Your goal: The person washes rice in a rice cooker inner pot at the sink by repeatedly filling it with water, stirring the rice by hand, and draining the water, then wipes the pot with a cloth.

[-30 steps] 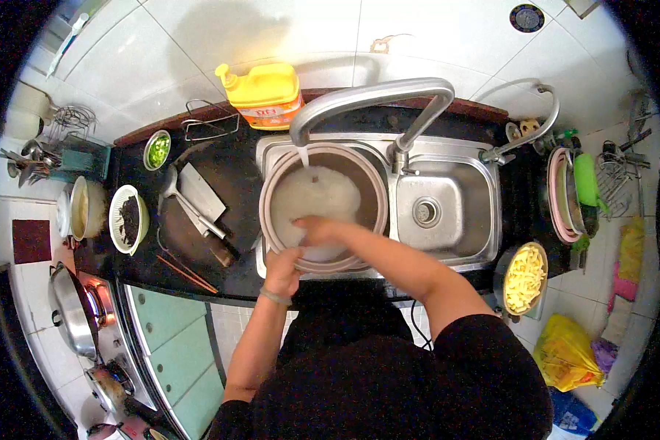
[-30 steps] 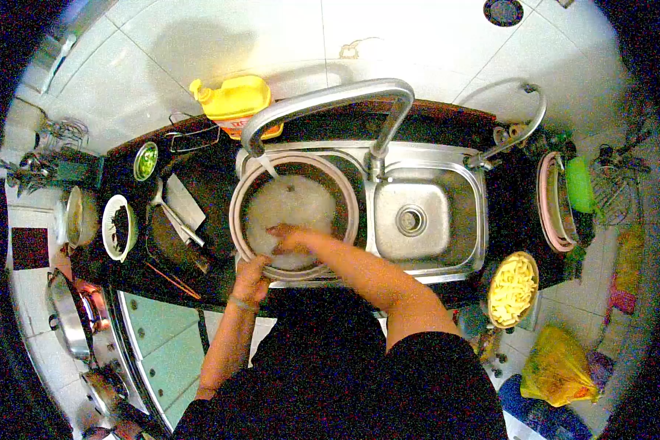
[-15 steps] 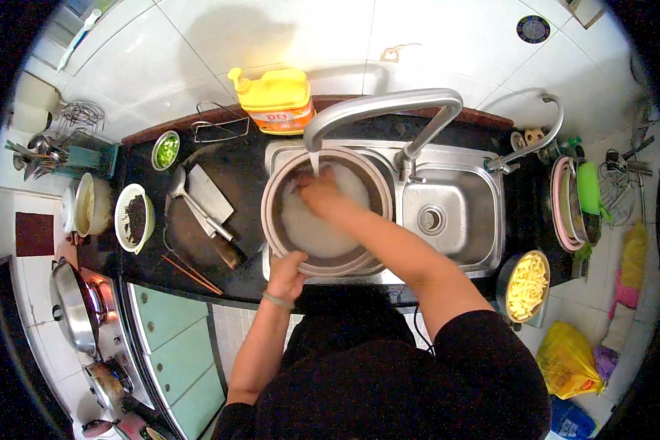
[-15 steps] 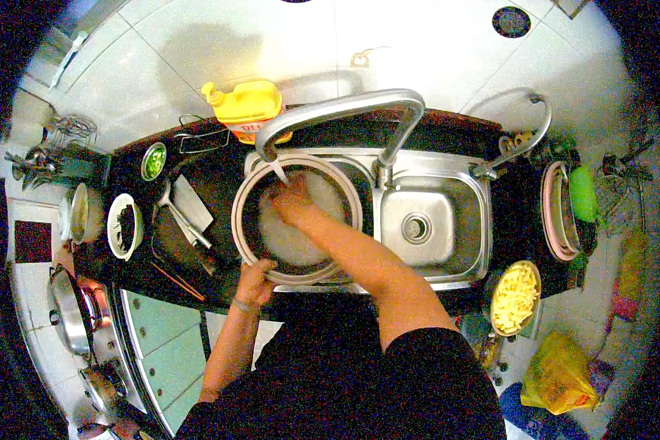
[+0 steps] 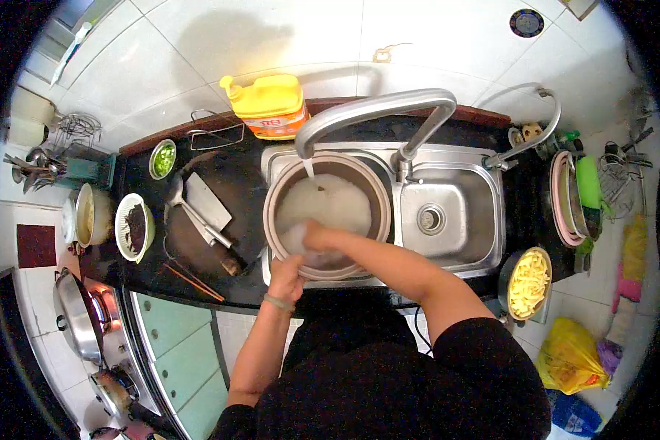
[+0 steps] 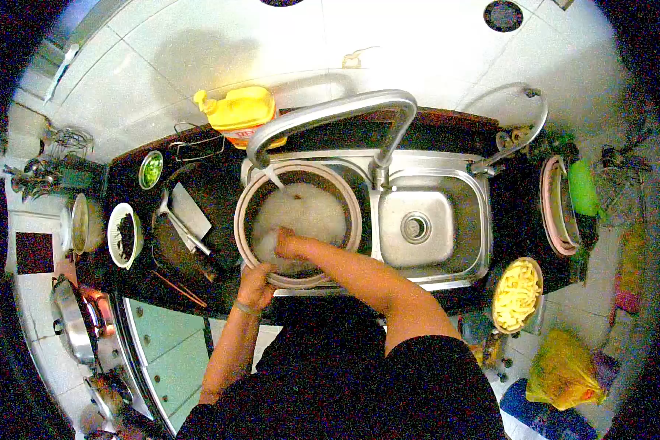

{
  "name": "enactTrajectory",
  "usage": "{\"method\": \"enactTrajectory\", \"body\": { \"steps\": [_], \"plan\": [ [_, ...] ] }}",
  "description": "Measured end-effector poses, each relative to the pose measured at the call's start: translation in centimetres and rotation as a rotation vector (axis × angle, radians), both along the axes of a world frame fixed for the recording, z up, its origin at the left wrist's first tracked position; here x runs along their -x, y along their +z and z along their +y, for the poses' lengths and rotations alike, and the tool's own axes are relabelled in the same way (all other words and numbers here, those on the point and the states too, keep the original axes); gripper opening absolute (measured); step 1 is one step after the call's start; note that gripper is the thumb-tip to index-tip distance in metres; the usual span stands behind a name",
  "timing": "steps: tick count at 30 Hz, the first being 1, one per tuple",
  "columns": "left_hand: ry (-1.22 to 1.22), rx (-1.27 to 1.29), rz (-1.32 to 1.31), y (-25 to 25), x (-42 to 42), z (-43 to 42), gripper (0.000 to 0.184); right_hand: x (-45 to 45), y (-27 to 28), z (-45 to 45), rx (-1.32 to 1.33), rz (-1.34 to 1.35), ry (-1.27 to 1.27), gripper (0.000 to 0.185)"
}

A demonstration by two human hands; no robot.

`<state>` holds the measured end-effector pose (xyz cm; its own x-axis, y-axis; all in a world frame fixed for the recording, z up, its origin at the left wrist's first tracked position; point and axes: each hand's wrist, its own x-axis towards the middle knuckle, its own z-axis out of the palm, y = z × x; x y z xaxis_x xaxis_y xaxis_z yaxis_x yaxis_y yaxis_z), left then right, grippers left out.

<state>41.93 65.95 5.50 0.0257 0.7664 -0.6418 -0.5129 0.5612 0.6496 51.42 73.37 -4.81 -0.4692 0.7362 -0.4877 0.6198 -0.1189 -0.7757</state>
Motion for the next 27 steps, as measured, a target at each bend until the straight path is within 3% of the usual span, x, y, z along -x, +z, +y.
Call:
{"method": "enactTrajectory", "body": {
  "steps": [2, 5, 6, 7, 9, 11, 14, 16, 19, 23, 24, 26, 27],
  "plan": [
    [-0.005, -0.013, -0.009, -0.1, 0.3, -0.1, 0.035, 0.9, -1.5, 1.3, -0.14, 0.061, -0.04, 0.037],
    [-0.055, 0.069, 0.101, 0.0, 0.6, 0.0, 0.036, 0.0, 6.0, 2.5, -0.041, -0.039, -0.254, 0.034],
    [-0.04, 0.079, 0.078, -0.1, 0.4, 0.1, 0.036, -0.1, 6.8, 3.2, -0.157, -0.203, -0.148, 0.041],
    [-0.024, 0.089, 0.055, -0.1, 0.2, 0.1, 0.037, -0.5, 6.8, 3.6, -0.158, -0.205, -0.147, 0.041],
    [-0.031, 0.074, 0.037, 0.2, -0.2, 0.2, 0.037, -1.8, 6.8, 4.5, -0.771, -0.417, 0.212, 0.039],
    [-0.04, 0.06, 0.018, 0.7, -0.4, 0.4, 0.037, -3.5, 8.0, 6.1, -0.564, -0.467, 0.347, 0.039],
    [-0.049, 0.043, 0.09, 0.9, -0.5, 1.0, 0.038, -5.6, 6.9, 6.3, -0.267, -0.635, 0.24, 0.04],
    [-0.036, 0.079, 0.046, 0.8, -0.4, 1.3, 0.04, -6.9, 4.8, 5.0, -0.104, -0.478, 0.162, 0.043],
    [-0.059, 0.008, -0.098, 0.1, -0.5, 1.1, 0.041, -6.4, 1.8, 2.2, -0.18, -0.343, 0.182, 0.047],
    [-0.078, 0.026, 0.035, -0.7, -0.4, 1.1, 0.039, -3.6, 1.0, 0.7, -0.003, -0.145, 0.366, 0.051],
    [-0.083, 0.054, 0.039, -0.2, -0.3, 1.0, 0.038, -2.8, 1.1, 0.0, 0.063, 0.002, 0.071, 0.044],
    [-0.084, 0.083, 0.045, 0.0, 0.0, 1.0, 0.037, -1.7, 1.3, 0.1, 0.131, 0.148, -0.222, 0.039],
    [-0.065, 0.071, 0.016, 0.0, 0.1, 1.0, 0.037, -1.5, 1.9, 0.8, 0.069, 0.165, -0.199, 0.034]
  ]
}}
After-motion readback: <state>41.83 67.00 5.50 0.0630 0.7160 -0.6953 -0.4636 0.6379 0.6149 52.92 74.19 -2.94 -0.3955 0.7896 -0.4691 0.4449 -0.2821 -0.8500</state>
